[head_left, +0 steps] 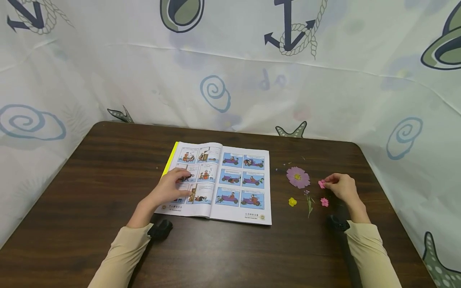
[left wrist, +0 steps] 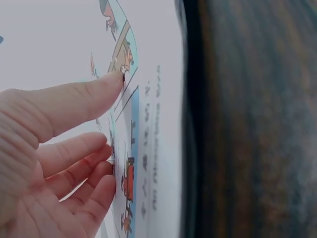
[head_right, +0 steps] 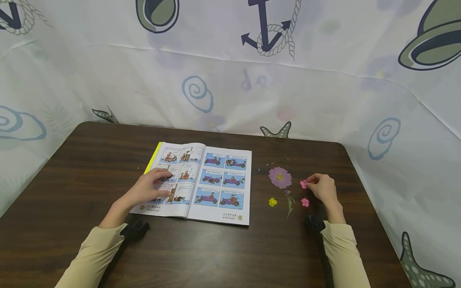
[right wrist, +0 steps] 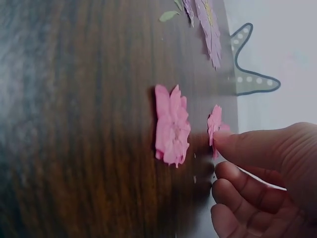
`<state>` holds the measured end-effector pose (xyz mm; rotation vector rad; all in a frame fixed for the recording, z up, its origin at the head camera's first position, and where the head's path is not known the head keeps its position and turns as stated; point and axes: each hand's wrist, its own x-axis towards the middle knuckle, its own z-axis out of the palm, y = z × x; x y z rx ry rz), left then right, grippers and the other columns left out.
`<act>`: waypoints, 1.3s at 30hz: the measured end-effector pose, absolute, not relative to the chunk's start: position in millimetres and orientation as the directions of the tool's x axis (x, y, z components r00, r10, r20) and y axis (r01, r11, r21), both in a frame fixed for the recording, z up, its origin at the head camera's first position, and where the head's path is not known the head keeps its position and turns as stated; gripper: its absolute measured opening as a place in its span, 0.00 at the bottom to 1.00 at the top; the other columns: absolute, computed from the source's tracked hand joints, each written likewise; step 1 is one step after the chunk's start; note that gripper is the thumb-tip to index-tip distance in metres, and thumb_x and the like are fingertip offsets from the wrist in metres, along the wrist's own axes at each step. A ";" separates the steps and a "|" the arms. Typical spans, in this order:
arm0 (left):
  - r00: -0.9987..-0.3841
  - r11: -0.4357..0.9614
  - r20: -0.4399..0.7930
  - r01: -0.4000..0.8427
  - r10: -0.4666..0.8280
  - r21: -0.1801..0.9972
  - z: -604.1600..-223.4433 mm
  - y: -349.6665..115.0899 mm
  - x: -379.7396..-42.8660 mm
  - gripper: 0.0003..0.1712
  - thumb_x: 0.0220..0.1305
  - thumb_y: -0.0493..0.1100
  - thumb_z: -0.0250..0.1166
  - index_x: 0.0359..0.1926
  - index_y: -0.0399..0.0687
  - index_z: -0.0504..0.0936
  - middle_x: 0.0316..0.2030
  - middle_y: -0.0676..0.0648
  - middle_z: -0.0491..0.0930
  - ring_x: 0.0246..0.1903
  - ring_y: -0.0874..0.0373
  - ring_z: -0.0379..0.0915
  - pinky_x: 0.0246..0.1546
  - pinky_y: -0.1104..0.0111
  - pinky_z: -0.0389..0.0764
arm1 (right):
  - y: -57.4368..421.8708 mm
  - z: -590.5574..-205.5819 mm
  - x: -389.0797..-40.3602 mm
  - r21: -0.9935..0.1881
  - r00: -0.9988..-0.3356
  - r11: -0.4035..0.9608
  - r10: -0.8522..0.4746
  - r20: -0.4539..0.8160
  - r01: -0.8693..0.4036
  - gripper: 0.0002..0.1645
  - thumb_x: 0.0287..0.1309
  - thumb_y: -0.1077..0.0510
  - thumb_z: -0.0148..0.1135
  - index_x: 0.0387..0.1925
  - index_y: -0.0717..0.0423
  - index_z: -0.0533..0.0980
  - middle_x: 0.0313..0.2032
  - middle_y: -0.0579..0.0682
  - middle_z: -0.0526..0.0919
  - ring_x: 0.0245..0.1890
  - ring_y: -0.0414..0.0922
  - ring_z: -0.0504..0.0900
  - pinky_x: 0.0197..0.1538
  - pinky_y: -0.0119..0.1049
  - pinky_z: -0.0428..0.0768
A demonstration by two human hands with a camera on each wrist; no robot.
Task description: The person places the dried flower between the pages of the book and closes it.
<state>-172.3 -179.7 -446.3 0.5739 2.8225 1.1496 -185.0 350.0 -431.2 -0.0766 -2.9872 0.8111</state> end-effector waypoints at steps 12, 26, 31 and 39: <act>-0.934 0.694 0.082 0.315 0.347 0.648 -443.4 -177.2 -171.4 0.31 0.45 0.36 0.73 0.51 0.27 0.75 0.52 0.34 0.71 0.51 0.39 0.67 0.51 0.50 0.70 | 348.8 -429.9 -184.2 -0.507 -0.997 0.859 0.075 -0.002 0.066 0.09 0.54 0.63 0.64 0.29 0.69 0.79 0.24 0.57 0.79 0.26 0.49 0.70 0.27 0.36 0.67; -0.933 0.698 0.077 0.316 0.352 0.642 -439.3 -176.3 -170.1 0.31 0.46 0.36 0.72 0.52 0.27 0.75 0.53 0.33 0.71 0.51 0.39 0.66 0.50 0.51 0.70 | 335.0 -412.1 -179.8 -0.524 -0.997 0.851 0.070 0.030 0.043 0.10 0.54 0.61 0.63 0.30 0.69 0.80 0.25 0.57 0.80 0.26 0.48 0.71 0.26 0.35 0.68; -0.933 0.696 0.074 0.315 0.353 0.646 -438.4 -176.1 -169.7 0.31 0.46 0.35 0.72 0.52 0.26 0.75 0.53 0.33 0.71 0.51 0.39 0.66 0.50 0.50 0.70 | 316.2 -398.3 -180.6 -0.545 -0.999 0.838 0.030 0.026 0.011 0.10 0.55 0.61 0.63 0.30 0.68 0.80 0.24 0.56 0.80 0.26 0.47 0.70 0.27 0.36 0.68; -0.931 0.695 0.083 0.323 0.356 0.642 -439.7 -176.3 -170.5 0.31 0.46 0.35 0.72 0.52 0.26 0.75 0.52 0.33 0.71 0.52 0.38 0.66 0.51 0.50 0.68 | 282.3 -382.9 -186.0 -0.588 -0.998 0.806 -0.059 0.039 -0.070 0.09 0.55 0.62 0.64 0.29 0.68 0.80 0.23 0.54 0.80 0.23 0.44 0.69 0.26 0.34 0.69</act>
